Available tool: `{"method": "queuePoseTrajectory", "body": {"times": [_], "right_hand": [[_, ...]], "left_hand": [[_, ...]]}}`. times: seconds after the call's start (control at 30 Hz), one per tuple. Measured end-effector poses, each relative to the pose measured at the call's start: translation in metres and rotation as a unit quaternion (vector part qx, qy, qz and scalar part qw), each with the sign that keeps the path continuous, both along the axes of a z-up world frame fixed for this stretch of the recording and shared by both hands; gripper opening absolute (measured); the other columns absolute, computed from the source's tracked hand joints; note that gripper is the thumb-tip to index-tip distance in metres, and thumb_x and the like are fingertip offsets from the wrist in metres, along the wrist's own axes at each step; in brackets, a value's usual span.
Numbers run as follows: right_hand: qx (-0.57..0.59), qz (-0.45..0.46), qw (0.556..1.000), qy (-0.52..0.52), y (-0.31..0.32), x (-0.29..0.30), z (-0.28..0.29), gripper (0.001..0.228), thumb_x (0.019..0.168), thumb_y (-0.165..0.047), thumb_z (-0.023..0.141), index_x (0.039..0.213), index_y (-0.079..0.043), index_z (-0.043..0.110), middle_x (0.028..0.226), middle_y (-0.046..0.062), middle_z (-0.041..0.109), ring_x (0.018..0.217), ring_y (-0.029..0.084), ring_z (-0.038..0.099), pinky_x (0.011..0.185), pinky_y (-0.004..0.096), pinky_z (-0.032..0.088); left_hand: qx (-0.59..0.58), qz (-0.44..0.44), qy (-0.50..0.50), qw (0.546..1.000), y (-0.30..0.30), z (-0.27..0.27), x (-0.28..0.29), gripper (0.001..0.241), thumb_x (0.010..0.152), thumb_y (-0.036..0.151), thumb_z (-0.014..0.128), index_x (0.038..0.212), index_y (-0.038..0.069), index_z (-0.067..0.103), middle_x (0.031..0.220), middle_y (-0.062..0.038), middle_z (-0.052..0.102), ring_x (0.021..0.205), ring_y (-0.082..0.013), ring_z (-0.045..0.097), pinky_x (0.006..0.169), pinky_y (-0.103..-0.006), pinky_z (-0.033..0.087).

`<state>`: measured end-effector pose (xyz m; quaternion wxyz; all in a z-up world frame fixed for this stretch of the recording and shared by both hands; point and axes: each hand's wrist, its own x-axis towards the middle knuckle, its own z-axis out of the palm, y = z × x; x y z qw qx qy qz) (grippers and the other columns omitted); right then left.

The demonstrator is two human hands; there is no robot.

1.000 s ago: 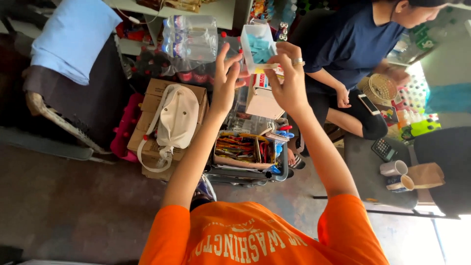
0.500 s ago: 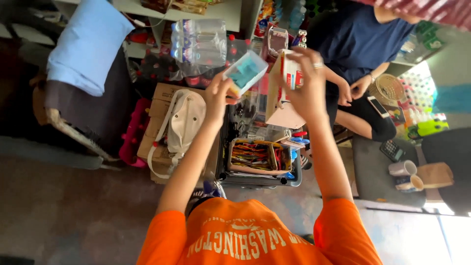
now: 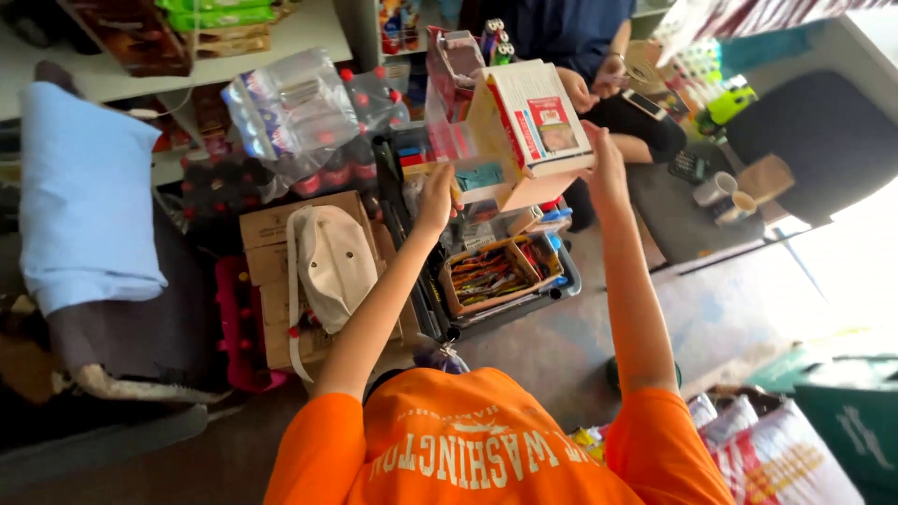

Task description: Applying small white adhesive labels to a cardboard box by hand.

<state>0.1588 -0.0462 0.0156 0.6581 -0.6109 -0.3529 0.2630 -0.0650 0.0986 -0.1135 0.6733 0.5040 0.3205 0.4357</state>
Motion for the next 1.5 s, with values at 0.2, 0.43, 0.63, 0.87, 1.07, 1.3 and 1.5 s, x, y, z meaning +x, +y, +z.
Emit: {"method": "queuePoseTrajectory", "body": {"times": [0.2,0.43,0.63,0.87,1.07,1.3,1.5], "right_hand": [[0.05,0.005,0.995,0.085,0.005,-0.008,-0.034,0.066,0.103,-0.073,0.036,0.142,-0.024,0.058,0.14,0.004,0.066,0.135,0.027,0.059,0.112,0.056,0.044],[0.056,-0.036,0.995,0.078,0.012,0.004,-0.053,0.055,0.102,-0.065,0.052,0.139,-0.025,0.064,0.132,0.003,0.071,0.127,0.026,0.066,0.109,0.053,0.049],[0.054,-0.047,0.993,0.088,0.014,0.005,-0.05,0.055,0.101,-0.064,0.055,0.139,-0.025,0.064,0.131,0.002,0.071,0.126,0.025,0.066,0.108,0.052,0.049],[0.07,-0.014,0.997,0.017,0.009,0.002,-0.035,0.047,0.105,-0.044,0.06,0.144,-0.017,0.06,0.132,0.011,0.067,0.121,0.026,0.068,0.1,0.05,0.058],[0.081,-0.005,0.997,0.011,0.012,-0.002,-0.033,0.046,0.106,-0.039,0.058,0.145,-0.013,0.06,0.132,0.014,0.065,0.12,0.027,0.069,0.098,0.049,0.06],[0.051,-0.016,0.999,0.004,0.007,-0.005,-0.027,0.044,0.103,-0.034,0.058,0.143,-0.015,0.062,0.129,0.01,0.066,0.114,0.024,0.069,0.094,0.048,0.061],[-0.002,-0.031,0.999,-0.021,-0.001,0.002,-0.015,0.041,0.102,-0.033,0.058,0.139,-0.015,0.066,0.123,0.01,0.067,0.107,0.021,0.071,0.088,0.045,0.063]], "left_hand": [[0.041,-0.015,0.0,0.999,-0.011,0.02,-0.009,0.038,0.106,0.043,0.051,0.11,0.007,0.065,0.067,-0.015,0.065,0.049,-0.0213,0.067,0.031,-0.0245,0.052],[0.095,-0.061,0.077,0.991,-0.01,0.074,-0.027,0.044,0.102,0.049,0.055,0.115,0.008,0.065,0.077,-0.012,0.064,0.055,-0.0219,0.071,0.038,-0.0251,0.058],[0.058,-0.094,0.091,0.99,-0.015,0.078,-0.029,0.04,0.1,0.047,0.06,0.111,0.009,0.068,0.071,-0.014,0.068,0.052,-0.0221,0.072,0.038,-0.0243,0.061],[0.015,-0.112,0.024,0.993,-0.021,0.065,-0.02,0.043,0.101,0.046,0.06,0.122,0.009,0.067,0.08,-0.023,0.07,0.059,-0.026,0.073,0.048,-0.0301,0.068],[0.115,-0.082,0.013,0.99,-0.045,0.041,0.002,0.057,0.112,0.042,0.036,0.147,-0.003,0.044,0.142,-0.035,0.042,0.128,-0.0415,0.042,0.102,-0.05,0.038],[0.291,-0.041,0.16,0.942,-0.082,0.02,0.074,0.073,0.112,0.046,0.026,0.161,-0.007,0.013,0.166,-0.037,-0.003,0.153,-0.0551,0.003,0.12,-0.0692,0.01],[0.271,-0.043,0.03,0.961,-0.09,0.046,0.037,0.081,0.11,0.055,0.028,0.163,-0.002,0.006,0.167,-0.035,-0.005,0.153,-0.0538,0.002,0.122,-0.0646,0.007]]}}
